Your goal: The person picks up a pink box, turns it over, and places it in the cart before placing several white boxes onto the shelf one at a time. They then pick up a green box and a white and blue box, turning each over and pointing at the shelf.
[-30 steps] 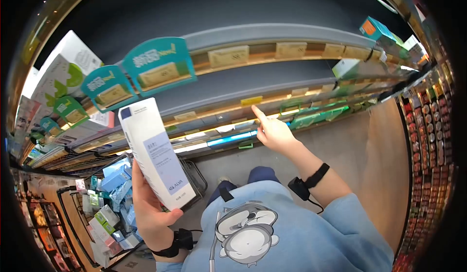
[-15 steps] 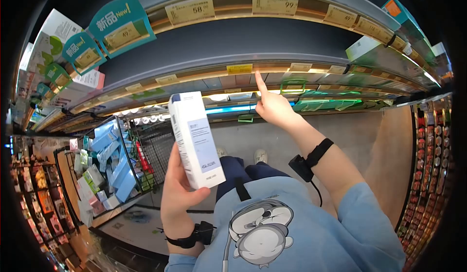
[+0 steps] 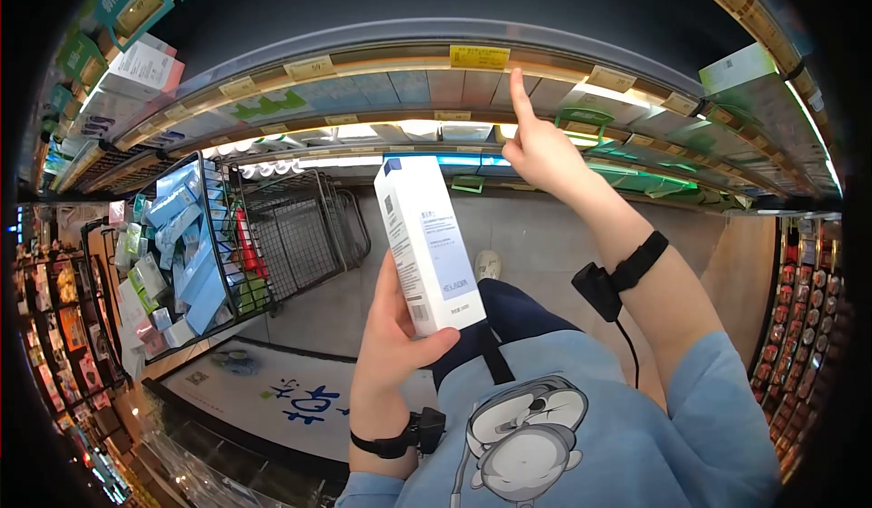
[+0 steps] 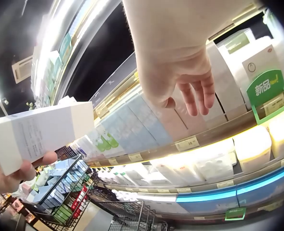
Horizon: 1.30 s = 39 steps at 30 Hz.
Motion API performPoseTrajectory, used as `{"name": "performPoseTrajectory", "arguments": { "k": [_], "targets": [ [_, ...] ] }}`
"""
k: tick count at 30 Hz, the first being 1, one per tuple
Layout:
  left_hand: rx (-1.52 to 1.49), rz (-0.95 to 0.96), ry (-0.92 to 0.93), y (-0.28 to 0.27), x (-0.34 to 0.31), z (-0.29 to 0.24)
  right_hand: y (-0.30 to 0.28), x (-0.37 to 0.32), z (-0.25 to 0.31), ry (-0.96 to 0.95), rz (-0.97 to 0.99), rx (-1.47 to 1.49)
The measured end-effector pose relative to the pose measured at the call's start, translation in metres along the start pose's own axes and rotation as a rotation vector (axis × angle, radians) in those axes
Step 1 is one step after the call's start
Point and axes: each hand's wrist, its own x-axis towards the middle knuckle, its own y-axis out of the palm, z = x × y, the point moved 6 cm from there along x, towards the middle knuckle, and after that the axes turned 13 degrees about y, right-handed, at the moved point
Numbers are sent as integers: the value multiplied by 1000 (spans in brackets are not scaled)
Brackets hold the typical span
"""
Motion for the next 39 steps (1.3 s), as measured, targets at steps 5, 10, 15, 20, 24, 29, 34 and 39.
{"name": "performPoseTrajectory", "arguments": {
  "k": [5,10,15,20,24,29,34,39],
  "targets": [
    [-64,5,25,5,-4,13,-2,-3,-4,35,23,-22],
    [-87,6,30,9,-4,20,6,-10,-1,-8,9,-36],
    [-61,9,37,11,-2,22,10,-5,13,-27,31,-77],
    [-58,-9,46,15,0,20,8,5,24,-25,34,-142],
    [-37,4,61,16,3,16,8,9,26,10,46,-117],
    [41,-32,112,22,9,2,10,-24,40,43,557,461],
    [196,-55,141,25,16,-13,-2,-81,66,146,1041,888],
    [66,57,154,31,31,-31,-20,-81,72,-35,928,929]
  ]
}}
